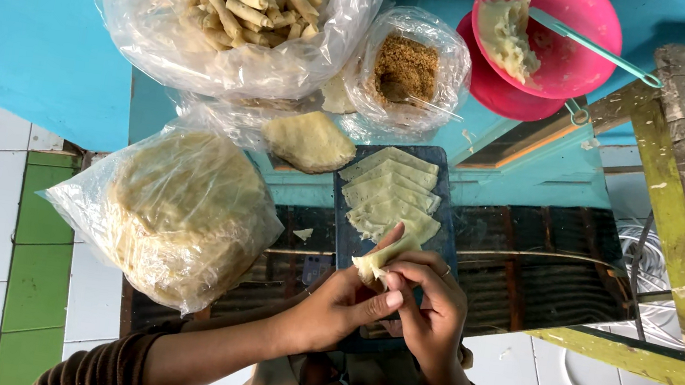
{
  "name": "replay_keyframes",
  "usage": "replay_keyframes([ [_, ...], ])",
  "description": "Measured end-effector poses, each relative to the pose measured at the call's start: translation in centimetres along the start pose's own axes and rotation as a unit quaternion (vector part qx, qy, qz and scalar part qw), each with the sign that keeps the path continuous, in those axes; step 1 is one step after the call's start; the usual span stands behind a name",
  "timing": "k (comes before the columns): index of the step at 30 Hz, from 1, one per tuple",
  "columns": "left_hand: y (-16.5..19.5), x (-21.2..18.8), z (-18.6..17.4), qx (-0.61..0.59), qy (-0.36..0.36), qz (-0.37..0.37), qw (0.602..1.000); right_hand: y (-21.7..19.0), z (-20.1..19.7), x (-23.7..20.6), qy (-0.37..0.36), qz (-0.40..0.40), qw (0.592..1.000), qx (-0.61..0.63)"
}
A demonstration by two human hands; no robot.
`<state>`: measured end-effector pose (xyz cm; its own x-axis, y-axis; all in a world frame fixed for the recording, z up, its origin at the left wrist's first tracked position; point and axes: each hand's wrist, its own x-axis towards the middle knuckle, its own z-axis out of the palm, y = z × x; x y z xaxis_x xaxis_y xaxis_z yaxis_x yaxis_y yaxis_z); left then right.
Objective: The person takes thin dough wrappers from a stack, spoons brown filling onto a wrapper, folds and rolls the wrapper around the filling, and places the finished roll on a board with other completed rolls. They occasionally use a plastic spatula to scoop filling from a pink bowl and take new wrappers from a plastic-wrapped stack.
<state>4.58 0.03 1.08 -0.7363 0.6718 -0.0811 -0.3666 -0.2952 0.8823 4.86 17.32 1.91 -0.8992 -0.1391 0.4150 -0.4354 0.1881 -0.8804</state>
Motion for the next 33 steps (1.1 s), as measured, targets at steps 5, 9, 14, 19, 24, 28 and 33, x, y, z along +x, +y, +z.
replay_keyframes([
  [5,-0.7,0.5,-0.3,-0.017,0.043,0.061,0.997,0.6,-0.3,-0.1,0.003,0.096,0.989,0.110],
  [9,-0.5,0.7,-0.4,-0.070,0.058,0.020,0.996,1.6,-1.0,-0.6,0.016,0.124,0.985,0.116],
  [14,0.1,0.5,-0.2,-0.125,0.083,-0.026,0.988,3.5,-1.9,-0.7,0.059,0.182,0.945,0.264],
  [19,0.3,0.5,0.1,-0.138,0.114,0.000,0.984,5.1,-2.8,-0.7,0.128,0.242,0.847,0.456],
  [24,0.3,0.4,-0.4,-0.189,0.153,0.038,0.969,7.6,-4.4,-0.7,0.158,0.310,0.748,0.565],
  [28,0.6,0.2,-0.5,-0.188,0.210,0.079,0.956,9.0,-6.4,0.0,0.168,0.324,0.682,0.634],
  [33,1.8,-0.1,-0.8,-0.203,0.265,0.177,0.926,8.2,-8.9,1.6,0.168,0.300,0.768,0.540],
])
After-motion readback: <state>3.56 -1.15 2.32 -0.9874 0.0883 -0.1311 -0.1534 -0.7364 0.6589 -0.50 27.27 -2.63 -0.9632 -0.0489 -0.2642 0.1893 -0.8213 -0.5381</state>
